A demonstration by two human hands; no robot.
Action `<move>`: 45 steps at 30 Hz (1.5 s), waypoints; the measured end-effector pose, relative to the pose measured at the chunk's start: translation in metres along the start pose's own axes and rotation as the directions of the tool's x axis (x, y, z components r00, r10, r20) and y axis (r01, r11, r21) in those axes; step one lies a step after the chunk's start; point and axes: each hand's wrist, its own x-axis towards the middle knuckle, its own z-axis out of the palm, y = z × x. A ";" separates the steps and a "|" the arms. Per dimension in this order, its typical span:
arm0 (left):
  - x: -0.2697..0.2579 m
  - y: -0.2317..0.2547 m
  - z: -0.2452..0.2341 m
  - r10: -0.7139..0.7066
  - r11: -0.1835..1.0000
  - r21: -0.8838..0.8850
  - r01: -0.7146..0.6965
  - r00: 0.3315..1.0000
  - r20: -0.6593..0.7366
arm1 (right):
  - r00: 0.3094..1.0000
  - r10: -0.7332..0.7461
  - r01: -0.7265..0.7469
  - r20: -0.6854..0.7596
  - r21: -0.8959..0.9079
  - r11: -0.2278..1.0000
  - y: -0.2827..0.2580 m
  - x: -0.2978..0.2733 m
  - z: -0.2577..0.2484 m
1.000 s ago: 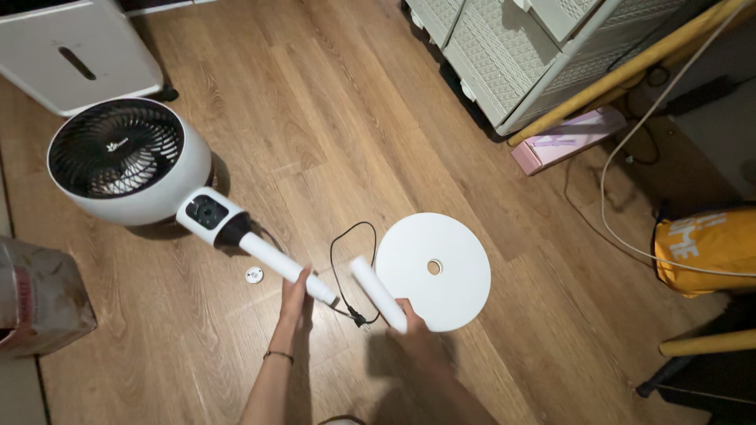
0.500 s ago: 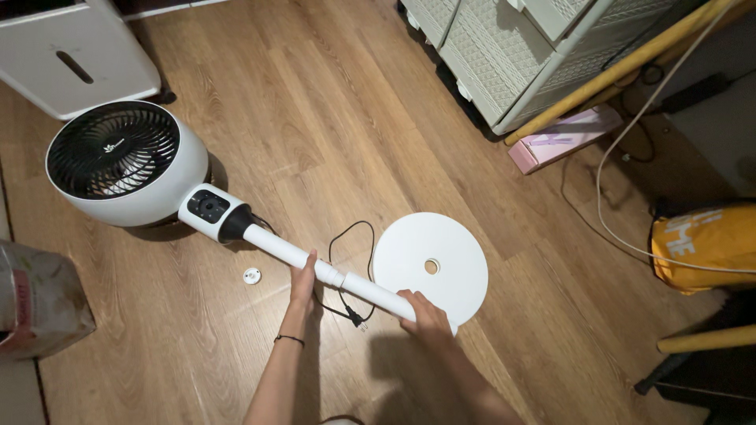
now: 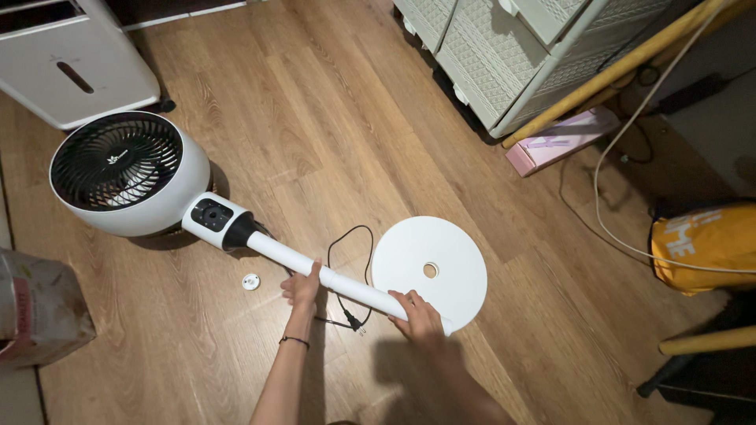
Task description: The person disassembles a standing fan by removing the head from the pole and base, then reassembles it by inserting the pole into the base and reattaching the head. The power cord is routed along the pole and the knob is secured.
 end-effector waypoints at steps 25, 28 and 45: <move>0.002 -0.002 0.050 -0.033 0.269 -0.889 0.371 0.926 0.376 | 0.953 -0.279 0.224 -0.119 -0.340 0.913 0.015 0.017 -0.007; -0.003 0.007 0.049 -0.030 0.290 -0.893 0.345 0.936 0.352 | 0.947 -0.314 0.270 -0.068 -0.361 0.893 0.026 0.022 -0.008; -0.009 0.024 0.057 0.017 0.164 -0.879 0.447 0.890 0.456 | 0.814 0.137 -0.176 0.565 0.015 0.984 0.015 0.077 -0.011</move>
